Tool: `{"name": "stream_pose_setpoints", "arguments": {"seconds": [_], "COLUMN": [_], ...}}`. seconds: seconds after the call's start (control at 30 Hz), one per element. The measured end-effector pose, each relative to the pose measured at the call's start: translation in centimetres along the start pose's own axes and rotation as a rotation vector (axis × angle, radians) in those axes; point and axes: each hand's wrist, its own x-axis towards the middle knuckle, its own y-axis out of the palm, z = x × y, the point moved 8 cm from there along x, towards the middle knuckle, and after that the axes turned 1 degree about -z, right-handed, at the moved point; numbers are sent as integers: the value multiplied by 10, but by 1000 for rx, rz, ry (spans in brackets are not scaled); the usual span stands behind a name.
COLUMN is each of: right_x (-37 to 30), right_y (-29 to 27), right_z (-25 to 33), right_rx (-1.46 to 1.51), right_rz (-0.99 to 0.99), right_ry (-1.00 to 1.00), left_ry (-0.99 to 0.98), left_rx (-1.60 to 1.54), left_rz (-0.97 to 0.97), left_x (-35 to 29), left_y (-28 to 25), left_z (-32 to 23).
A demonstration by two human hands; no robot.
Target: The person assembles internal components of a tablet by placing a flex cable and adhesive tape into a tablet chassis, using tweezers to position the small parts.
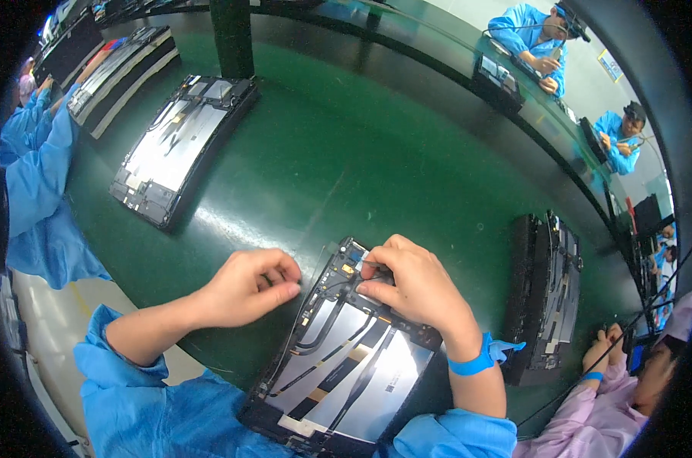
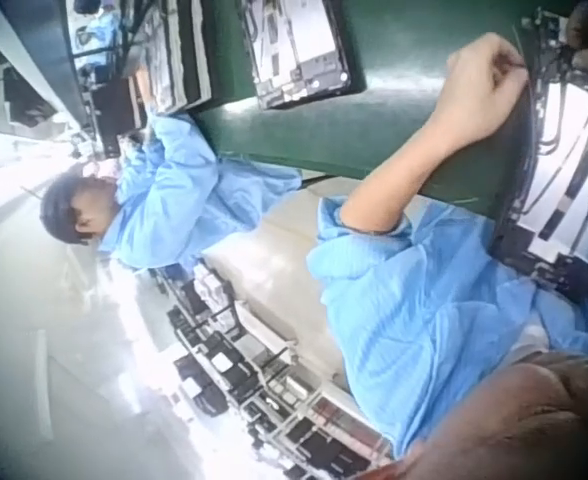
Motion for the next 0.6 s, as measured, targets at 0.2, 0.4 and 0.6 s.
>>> {"name": "stream_pose_setpoints", "arguments": {"seconds": [0.2, 0.4, 0.6], "right_x": [-1, -10, -12], "right_y": [4, 4, 4], "right_z": [8, 4, 2], "right_rx": [-105, -4, 42], "right_rz": [20, -104, -208], "right_ry": [9, 60, 88], "left_ry": [-473, -568, -498], "left_rx": [-346, -348, -322], "left_rz": [259, 246, 264], "left_x": [7, 6, 8], "left_y": [26, 29, 28], "left_z": [25, 29, 30]}}
